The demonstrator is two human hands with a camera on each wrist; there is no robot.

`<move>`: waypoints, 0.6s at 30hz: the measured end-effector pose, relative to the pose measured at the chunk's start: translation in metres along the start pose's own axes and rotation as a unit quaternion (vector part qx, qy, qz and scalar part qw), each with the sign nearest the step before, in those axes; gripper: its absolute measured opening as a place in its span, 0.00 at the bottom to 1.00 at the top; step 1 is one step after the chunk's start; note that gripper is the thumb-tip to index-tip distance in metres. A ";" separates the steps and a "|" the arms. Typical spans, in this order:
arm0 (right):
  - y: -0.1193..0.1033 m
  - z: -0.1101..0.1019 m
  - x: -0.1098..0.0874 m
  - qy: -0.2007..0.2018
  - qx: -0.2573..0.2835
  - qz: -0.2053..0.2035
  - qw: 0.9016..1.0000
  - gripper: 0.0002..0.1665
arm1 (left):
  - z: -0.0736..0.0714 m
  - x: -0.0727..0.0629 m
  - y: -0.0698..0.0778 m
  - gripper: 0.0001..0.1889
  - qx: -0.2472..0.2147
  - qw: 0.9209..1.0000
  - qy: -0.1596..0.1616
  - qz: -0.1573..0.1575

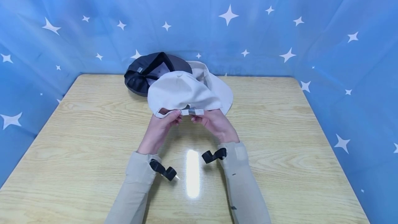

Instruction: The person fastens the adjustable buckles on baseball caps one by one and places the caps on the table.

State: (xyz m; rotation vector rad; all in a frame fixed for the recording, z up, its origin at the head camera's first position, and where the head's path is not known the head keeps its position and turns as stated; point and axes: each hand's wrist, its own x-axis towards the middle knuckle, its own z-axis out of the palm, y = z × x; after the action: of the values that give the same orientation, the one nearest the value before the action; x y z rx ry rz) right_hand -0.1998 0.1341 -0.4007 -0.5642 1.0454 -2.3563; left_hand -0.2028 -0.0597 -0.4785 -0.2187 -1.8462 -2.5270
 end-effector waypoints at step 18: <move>0.001 0.000 0.000 0.018 -0.020 0.007 1.000 0.07 | 0.001 0.000 -0.001 0.15 -0.008 1.000 -0.006 0.003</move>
State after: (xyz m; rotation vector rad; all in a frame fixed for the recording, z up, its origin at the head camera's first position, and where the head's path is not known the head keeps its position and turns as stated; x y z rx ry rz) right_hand -0.1992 0.1337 -0.4010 -0.5305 1.1117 -2.3464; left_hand -0.2026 -0.0586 -0.4794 -0.2397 -1.8273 -2.5426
